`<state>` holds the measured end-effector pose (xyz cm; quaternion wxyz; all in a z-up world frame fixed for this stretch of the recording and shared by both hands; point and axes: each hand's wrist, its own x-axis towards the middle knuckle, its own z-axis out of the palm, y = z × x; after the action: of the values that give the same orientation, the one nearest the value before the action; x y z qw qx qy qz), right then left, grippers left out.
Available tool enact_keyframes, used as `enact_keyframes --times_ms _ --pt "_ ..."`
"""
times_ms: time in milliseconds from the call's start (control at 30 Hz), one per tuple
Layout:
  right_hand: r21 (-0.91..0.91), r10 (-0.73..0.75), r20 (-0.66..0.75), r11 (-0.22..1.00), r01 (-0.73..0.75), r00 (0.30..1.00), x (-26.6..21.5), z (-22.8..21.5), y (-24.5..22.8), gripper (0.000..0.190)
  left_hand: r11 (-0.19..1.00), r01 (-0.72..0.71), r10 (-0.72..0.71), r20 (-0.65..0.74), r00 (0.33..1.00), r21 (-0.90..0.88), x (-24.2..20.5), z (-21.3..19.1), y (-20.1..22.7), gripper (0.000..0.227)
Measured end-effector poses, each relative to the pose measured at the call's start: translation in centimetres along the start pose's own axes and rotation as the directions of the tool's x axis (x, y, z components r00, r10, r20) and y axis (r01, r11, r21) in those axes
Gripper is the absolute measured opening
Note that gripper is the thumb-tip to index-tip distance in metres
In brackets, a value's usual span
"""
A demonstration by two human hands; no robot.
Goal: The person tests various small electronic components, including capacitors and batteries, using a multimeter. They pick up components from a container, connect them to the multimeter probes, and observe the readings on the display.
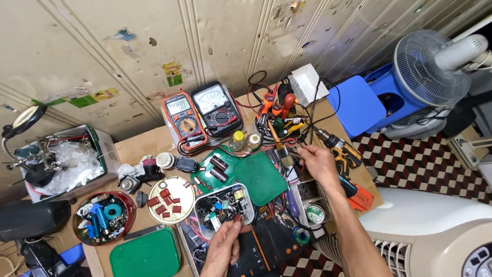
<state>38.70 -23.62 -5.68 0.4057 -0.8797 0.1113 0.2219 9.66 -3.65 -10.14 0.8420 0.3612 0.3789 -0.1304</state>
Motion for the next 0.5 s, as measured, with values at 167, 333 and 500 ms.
enact_keyframes --times_ms 167,333,500 --pt "0.418 -0.103 0.184 0.908 0.017 0.978 -7.7 -2.9 -6.9 0.029 0.975 -0.19 0.192 -0.006 0.981 0.118 -2.6 6.7 4.7 0.032" --pt "0.586 -0.191 0.397 0.806 -0.088 0.898 -11.1 -0.8 -11.0 0.032 0.943 -0.33 0.324 0.093 0.941 0.053 -2.5 12.7 7.3 0.034" --pt "0.723 -0.247 0.018 0.672 0.158 0.969 -17.4 -0.6 -12.7 0.031 0.94 -0.258 0.29 0.124 0.949 -0.223 -1.5 15.3 7.1 0.025"
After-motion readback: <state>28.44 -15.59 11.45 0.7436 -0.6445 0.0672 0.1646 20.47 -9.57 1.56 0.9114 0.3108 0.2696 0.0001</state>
